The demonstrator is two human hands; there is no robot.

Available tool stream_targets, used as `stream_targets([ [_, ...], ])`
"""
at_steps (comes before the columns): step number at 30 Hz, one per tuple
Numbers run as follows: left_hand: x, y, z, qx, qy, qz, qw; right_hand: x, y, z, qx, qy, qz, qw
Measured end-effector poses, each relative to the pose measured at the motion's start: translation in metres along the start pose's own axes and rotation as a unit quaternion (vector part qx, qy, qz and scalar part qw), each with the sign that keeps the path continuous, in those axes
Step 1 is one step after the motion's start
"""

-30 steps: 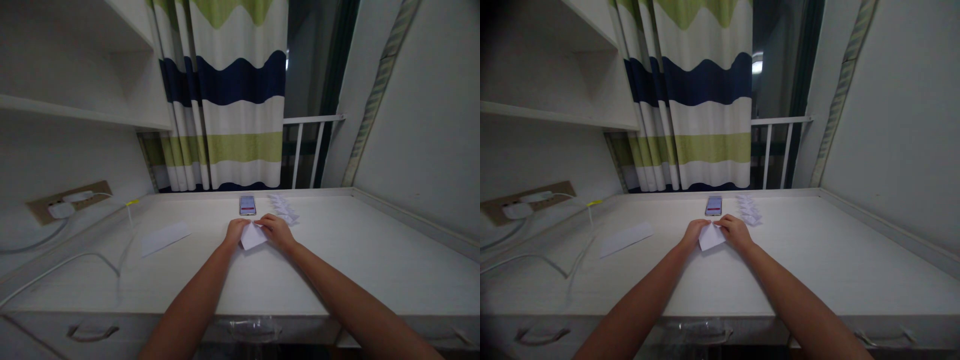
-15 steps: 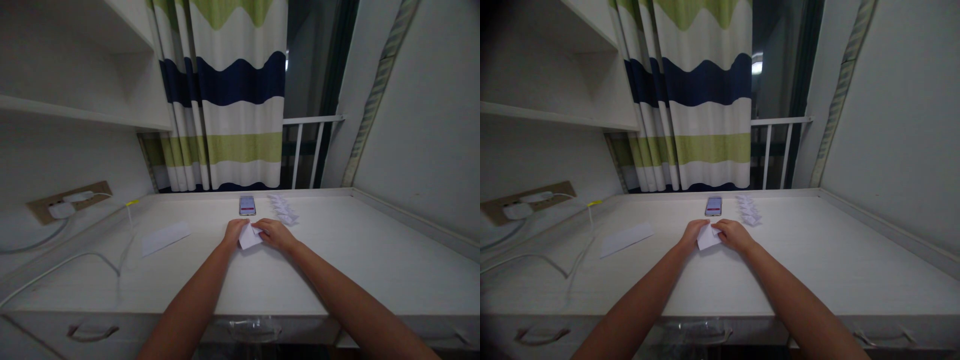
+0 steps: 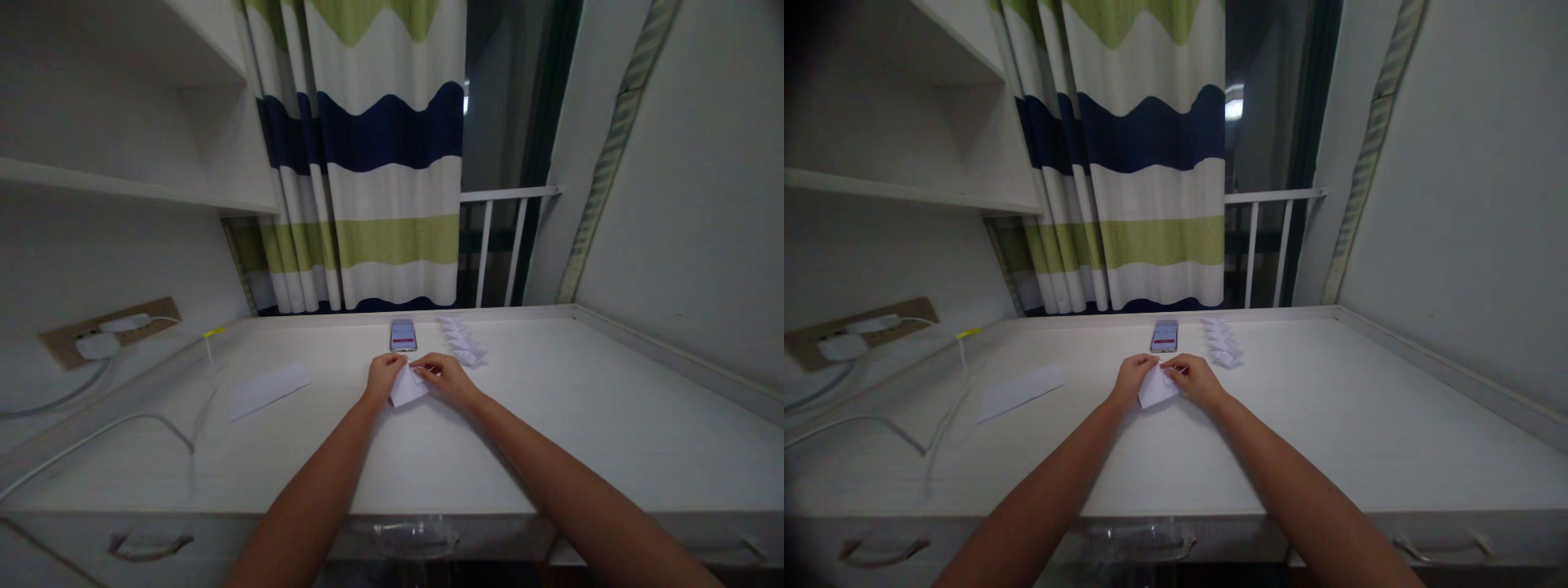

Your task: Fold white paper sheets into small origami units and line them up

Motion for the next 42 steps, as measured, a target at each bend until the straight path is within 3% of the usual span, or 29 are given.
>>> stream_targets([
  [5,0.001,-0.003,0.0,0.021,0.004,0.026,0.999,0.008,-0.023,0.005,0.067,-0.021,0.175,0.982],
  [10,0.002,-0.002,0.001,0.008,0.007,-0.009,1.0,0.01,-0.028,0.007,0.119,-0.011,0.241,0.963],
  [14,0.004,0.001,0.0,-0.042,0.011,-0.121,0.992,0.005,-0.024,0.007,0.137,-0.054,0.243,0.959],
  [17,0.009,0.006,-0.001,-0.073,0.044,-0.157,0.984,0.002,-0.022,0.006,0.15,-0.083,0.239,0.956],
  [22,0.012,0.011,-0.004,-0.115,0.091,-0.085,0.986,0.001,-0.021,0.006,0.139,-0.091,0.217,0.962],
  [28,0.01,0.005,-0.003,-0.096,0.074,-0.004,0.993,0.003,-0.025,0.007,0.124,-0.089,0.19,0.97],
  [38,0.009,0.004,-0.005,-0.074,0.091,0.023,0.993,0.006,-0.032,0.008,0.14,-0.074,0.219,0.963],
  [42,0.01,0.005,-0.006,-0.072,0.095,0.047,0.992,0.004,-0.03,0.008,0.139,-0.086,0.178,0.97],
])
Point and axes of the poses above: each hand's wrist, its own z-axis towards the middle knuckle, its own x-axis out of the palm, y = z × x, the point moved 2 cm from there along z, towards the middle knuckle, and after that the axes turned 2 degrees about -z, right-handed, at the moved point
